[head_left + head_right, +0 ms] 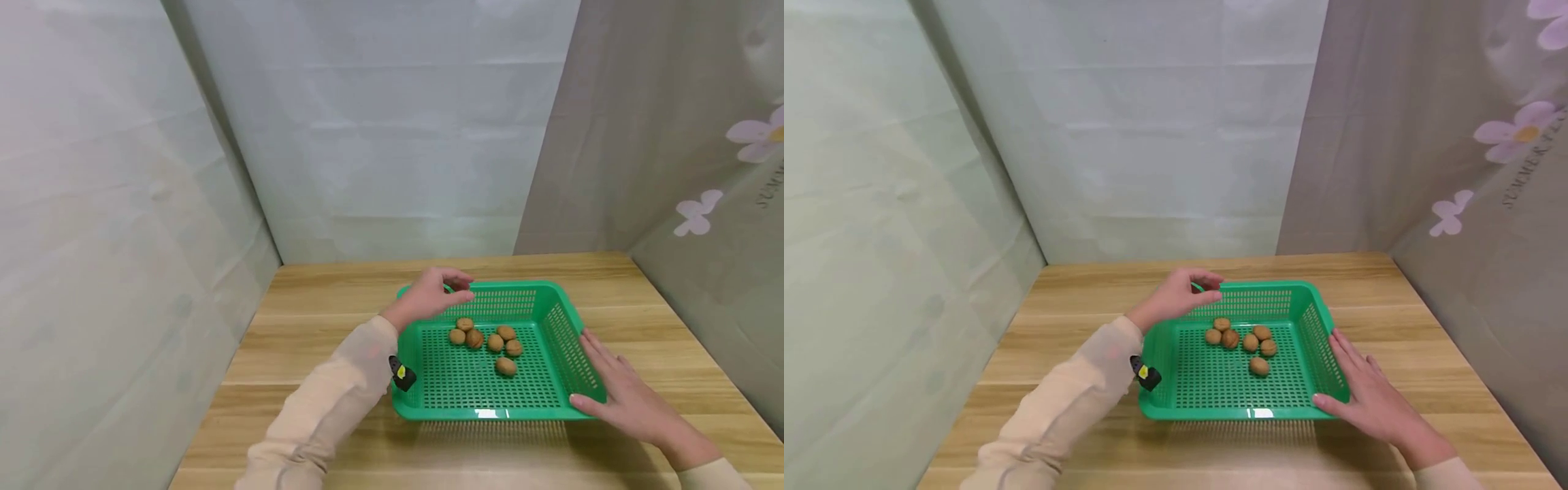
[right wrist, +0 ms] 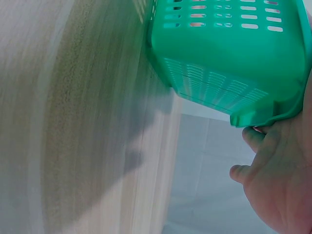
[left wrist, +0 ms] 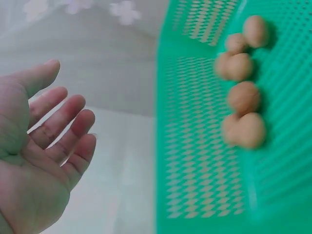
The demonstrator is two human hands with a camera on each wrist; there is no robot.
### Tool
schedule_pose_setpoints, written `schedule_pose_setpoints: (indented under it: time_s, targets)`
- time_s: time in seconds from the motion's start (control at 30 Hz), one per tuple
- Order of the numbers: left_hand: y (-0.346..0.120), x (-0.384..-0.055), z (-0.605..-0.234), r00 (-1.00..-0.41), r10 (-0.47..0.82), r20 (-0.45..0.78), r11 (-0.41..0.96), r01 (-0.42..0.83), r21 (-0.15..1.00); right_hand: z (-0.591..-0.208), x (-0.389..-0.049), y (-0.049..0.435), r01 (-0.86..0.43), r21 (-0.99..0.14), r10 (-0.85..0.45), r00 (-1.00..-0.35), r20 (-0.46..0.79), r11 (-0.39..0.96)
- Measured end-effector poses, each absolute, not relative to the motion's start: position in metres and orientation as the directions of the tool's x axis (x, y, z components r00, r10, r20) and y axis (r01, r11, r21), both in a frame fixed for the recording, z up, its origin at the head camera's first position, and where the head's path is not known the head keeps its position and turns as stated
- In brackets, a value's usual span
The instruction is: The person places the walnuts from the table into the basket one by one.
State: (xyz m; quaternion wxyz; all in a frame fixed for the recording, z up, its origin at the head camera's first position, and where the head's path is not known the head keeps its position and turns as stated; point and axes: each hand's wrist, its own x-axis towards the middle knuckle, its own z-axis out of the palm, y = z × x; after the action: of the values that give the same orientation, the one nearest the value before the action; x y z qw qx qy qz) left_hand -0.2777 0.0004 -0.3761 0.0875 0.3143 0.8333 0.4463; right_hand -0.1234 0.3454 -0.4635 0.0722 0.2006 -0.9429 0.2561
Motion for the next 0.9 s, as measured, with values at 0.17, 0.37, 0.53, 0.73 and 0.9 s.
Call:
schedule_pose_setpoints:
  time_s: [0.17, 0.37, 0.53, 0.73, 0.9]
  targets:
    - [-0.038, -0.271, -0.345, -0.804, 0.558, 0.204, 0.408, 0.480, 0.777, -0.462, -0.125, 0.346, -0.421, -0.462, -0.346, -0.907, 0.241, 0.781]
    - [-0.091, -0.267, -0.342, -0.845, 0.483, 0.232, 0.457, 0.469, 0.756, -0.461, -0.128, 0.347, -0.421, -0.462, -0.348, -0.907, 0.239, 0.781]
    - [-0.125, -0.260, -0.364, -0.871, 0.443, 0.211, 0.548, 0.449, 0.706, -0.460, -0.128, 0.349, -0.415, -0.469, -0.345, -0.909, 0.233, 0.779]
    - [-0.152, -0.248, -0.407, -0.886, 0.426, 0.183, 0.559, 0.417, 0.717, -0.460, -0.127, 0.352, -0.415, -0.472, -0.347, -0.910, 0.228, 0.778]
    - [-0.165, -0.237, -0.441, -0.903, 0.413, 0.115, 0.579, 0.358, 0.732, -0.461, -0.126, 0.354, -0.415, -0.463, -0.347, -0.910, 0.228, 0.783]
